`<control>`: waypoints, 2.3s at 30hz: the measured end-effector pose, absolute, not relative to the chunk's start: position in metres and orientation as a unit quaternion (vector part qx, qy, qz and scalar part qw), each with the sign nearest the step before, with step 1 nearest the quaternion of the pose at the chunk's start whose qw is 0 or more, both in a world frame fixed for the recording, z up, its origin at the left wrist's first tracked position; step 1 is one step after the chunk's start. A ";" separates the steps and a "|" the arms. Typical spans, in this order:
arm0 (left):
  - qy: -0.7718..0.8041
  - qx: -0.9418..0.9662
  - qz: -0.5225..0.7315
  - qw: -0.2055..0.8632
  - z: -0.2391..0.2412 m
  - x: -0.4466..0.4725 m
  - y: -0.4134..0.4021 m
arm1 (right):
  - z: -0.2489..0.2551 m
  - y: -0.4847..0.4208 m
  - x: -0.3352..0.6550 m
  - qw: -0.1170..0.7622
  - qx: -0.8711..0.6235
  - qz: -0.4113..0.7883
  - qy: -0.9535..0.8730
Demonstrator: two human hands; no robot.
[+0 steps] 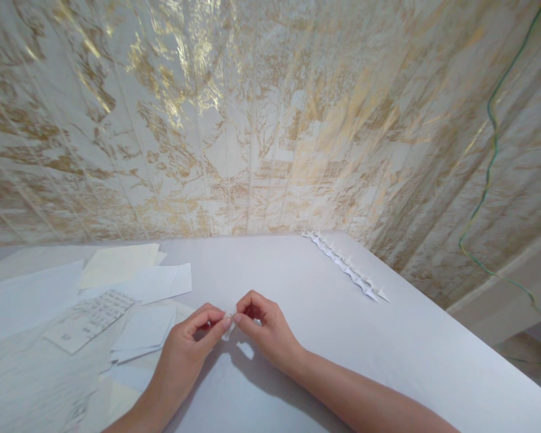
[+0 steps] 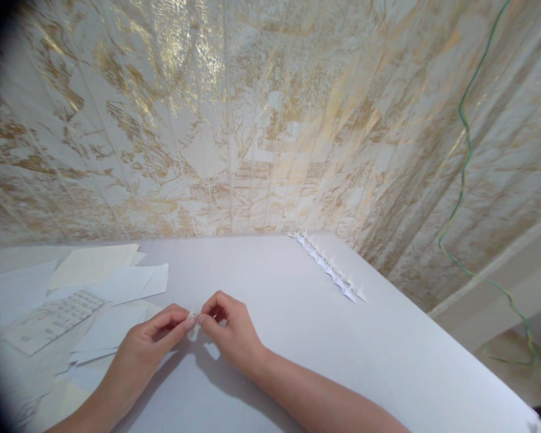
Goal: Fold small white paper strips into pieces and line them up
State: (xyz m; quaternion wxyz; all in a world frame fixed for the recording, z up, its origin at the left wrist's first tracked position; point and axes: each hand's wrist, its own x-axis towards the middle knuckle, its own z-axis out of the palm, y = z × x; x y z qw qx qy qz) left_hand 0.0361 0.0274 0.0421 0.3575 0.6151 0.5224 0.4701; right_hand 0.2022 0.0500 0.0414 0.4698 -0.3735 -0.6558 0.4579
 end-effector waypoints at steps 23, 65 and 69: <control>0.533 0.624 0.469 0.326 0.038 0.036 0.029 | 0.035 0.053 0.198 0.489 -0.360 0.486 -0.628; 0.512 0.557 0.496 0.427 0.031 0.033 0.029 | 0.048 0.049 0.207 0.443 -0.373 0.382 -0.720; 0.507 0.556 0.503 0.425 0.033 0.034 0.028 | 0.048 0.048 0.207 0.432 -0.378 0.388 -0.721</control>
